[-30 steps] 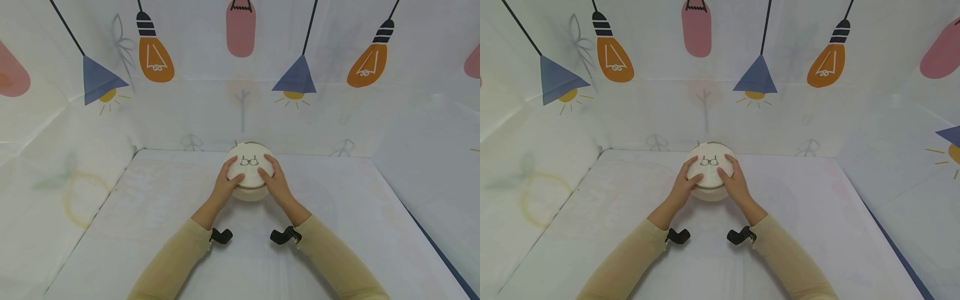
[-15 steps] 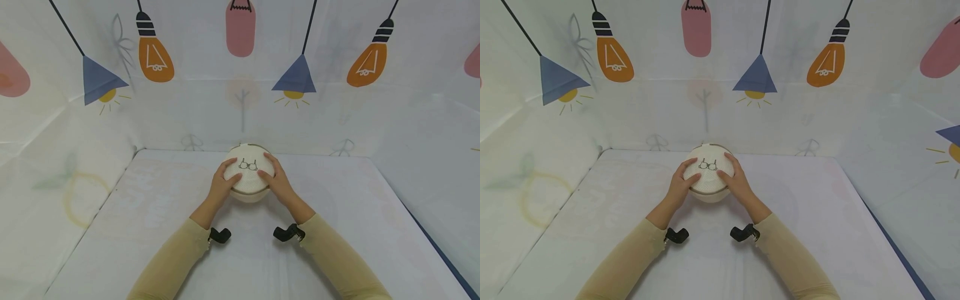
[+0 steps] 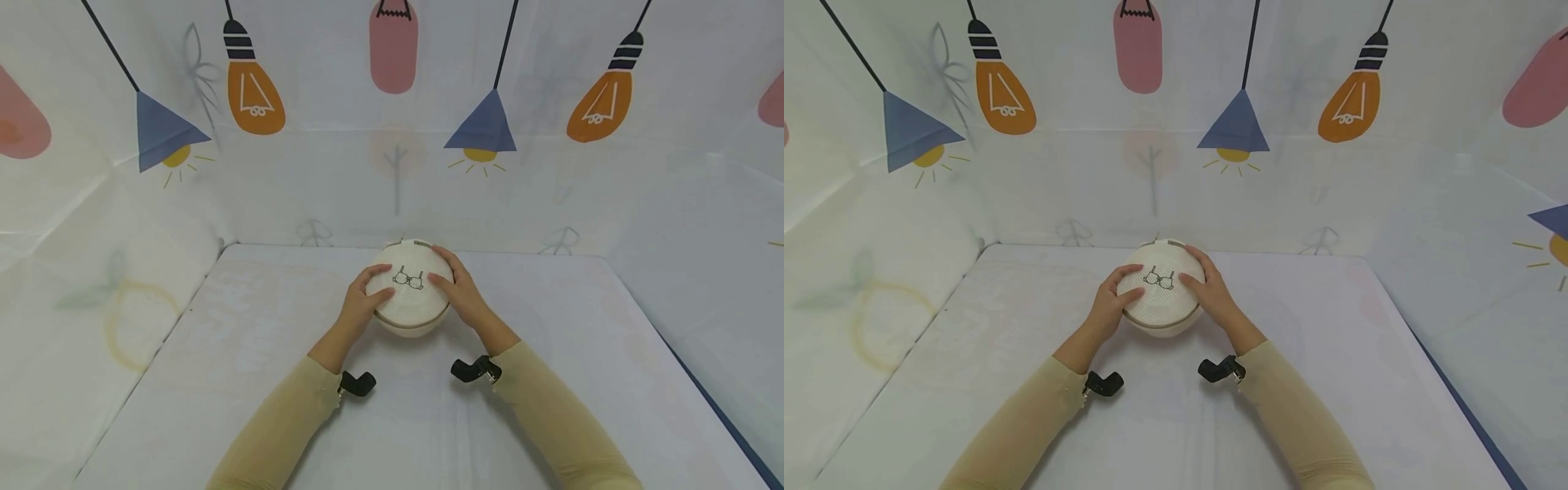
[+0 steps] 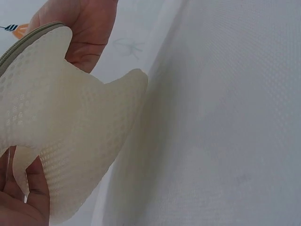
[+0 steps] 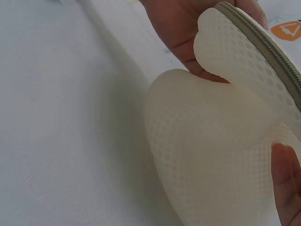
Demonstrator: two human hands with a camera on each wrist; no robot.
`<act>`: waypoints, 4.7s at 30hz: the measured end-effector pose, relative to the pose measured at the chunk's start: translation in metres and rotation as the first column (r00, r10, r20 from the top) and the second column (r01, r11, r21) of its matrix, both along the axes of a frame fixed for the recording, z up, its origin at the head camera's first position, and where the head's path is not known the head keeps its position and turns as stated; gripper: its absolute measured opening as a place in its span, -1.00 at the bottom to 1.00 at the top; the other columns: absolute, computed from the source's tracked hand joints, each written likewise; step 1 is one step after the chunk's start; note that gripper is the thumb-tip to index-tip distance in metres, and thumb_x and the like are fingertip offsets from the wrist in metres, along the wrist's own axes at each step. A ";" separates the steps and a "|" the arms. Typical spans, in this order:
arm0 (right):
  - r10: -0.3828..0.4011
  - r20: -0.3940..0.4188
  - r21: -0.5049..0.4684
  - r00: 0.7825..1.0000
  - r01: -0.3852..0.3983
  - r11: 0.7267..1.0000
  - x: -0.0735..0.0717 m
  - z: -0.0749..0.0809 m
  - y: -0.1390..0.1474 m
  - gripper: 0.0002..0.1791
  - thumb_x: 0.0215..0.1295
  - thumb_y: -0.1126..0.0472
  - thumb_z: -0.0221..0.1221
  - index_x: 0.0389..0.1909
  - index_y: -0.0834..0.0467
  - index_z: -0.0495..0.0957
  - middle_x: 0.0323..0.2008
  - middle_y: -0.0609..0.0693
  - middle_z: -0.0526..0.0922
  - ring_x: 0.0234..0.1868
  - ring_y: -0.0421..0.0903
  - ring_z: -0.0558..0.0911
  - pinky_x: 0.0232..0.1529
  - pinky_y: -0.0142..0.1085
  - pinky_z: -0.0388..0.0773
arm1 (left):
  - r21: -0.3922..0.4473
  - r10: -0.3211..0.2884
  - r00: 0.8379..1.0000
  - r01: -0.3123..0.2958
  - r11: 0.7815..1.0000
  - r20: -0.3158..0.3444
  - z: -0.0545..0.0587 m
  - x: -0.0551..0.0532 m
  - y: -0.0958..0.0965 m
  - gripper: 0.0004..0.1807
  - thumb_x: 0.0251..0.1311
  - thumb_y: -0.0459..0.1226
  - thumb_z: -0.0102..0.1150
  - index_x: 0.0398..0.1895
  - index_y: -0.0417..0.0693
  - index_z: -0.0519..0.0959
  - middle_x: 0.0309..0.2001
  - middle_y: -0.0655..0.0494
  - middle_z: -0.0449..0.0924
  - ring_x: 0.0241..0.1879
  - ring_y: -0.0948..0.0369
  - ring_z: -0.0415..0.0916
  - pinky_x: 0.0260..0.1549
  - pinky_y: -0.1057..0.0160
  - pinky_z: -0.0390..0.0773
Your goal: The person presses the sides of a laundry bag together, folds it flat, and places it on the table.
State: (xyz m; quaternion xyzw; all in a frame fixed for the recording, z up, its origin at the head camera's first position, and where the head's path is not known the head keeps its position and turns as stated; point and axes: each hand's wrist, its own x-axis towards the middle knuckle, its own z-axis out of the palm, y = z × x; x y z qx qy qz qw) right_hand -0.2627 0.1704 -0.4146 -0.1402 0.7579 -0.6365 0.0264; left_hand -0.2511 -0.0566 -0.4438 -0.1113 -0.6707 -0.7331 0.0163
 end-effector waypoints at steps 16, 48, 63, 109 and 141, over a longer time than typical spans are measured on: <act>0.045 -0.065 0.039 0.997 -0.042 0.998 -0.011 -0.009 0.007 -0.34 0.49 0.20 0.10 0.55 0.01 0.15 0.56 -0.05 0.10 0.56 -0.03 0.05 0.52 -0.04 -0.02 | 0.112 -0.071 0.997 0.067 0.991 0.031 0.003 0.000 0.000 -0.45 0.15 -0.54 0.25 0.26 -0.32 0.44 0.37 -0.06 0.36 0.46 0.09 0.14 0.46 0.12 0.06; 0.176 0.142 -0.462 0.974 -0.092 0.882 -0.007 -0.007 0.004 -0.26 0.37 0.58 0.02 0.53 0.16 0.15 0.55 0.05 0.07 0.41 -0.01 0.31 0.13 -0.37 0.53 | -0.141 -0.020 0.999 0.015 0.990 -0.032 0.004 0.001 0.000 -0.29 0.39 -0.23 0.19 0.52 0.09 0.12 0.53 -0.05 0.08 0.50 0.04 0.08 0.45 0.07 0.12; 0.137 0.192 -0.549 0.972 -0.009 0.836 -0.007 -0.010 -0.002 -0.27 0.40 0.59 -0.04 0.55 0.18 0.09 0.56 0.07 0.04 0.33 -0.06 0.40 0.11 -0.37 0.55 | -0.230 -0.013 0.999 0.002 0.973 -0.047 0.005 0.010 0.007 -0.25 0.41 -0.12 0.16 0.54 0.11 0.02 0.59 -0.11 -0.13 0.56 0.02 -0.13 0.49 0.07 -0.07; 0.059 0.246 -0.284 0.967 0.014 0.959 -0.008 -0.005 0.000 -0.37 0.40 0.49 0.10 0.47 0.27 0.23 0.60 -0.01 -0.08 0.53 0.00 0.10 0.02 -0.49 0.53 | 0.058 -0.033 0.993 0.026 0.998 0.118 -0.001 -0.005 0.005 -0.34 0.29 -0.49 0.15 0.43 -0.02 0.26 0.57 0.05 0.01 0.55 0.13 -0.07 0.49 0.15 -0.05; -0.105 0.326 -0.135 0.940 0.156 0.978 -0.010 -0.013 -0.005 -0.43 0.47 0.30 0.12 0.46 0.12 0.31 0.53 0.03 0.16 0.39 0.01 0.36 0.17 -0.37 0.49 | -0.160 0.070 0.938 -0.016 0.987 0.340 0.001 0.010 0.005 -0.22 0.29 -0.34 0.23 0.53 0.13 0.13 0.50 -0.12 0.11 0.17 0.01 0.44 -0.07 0.16 0.63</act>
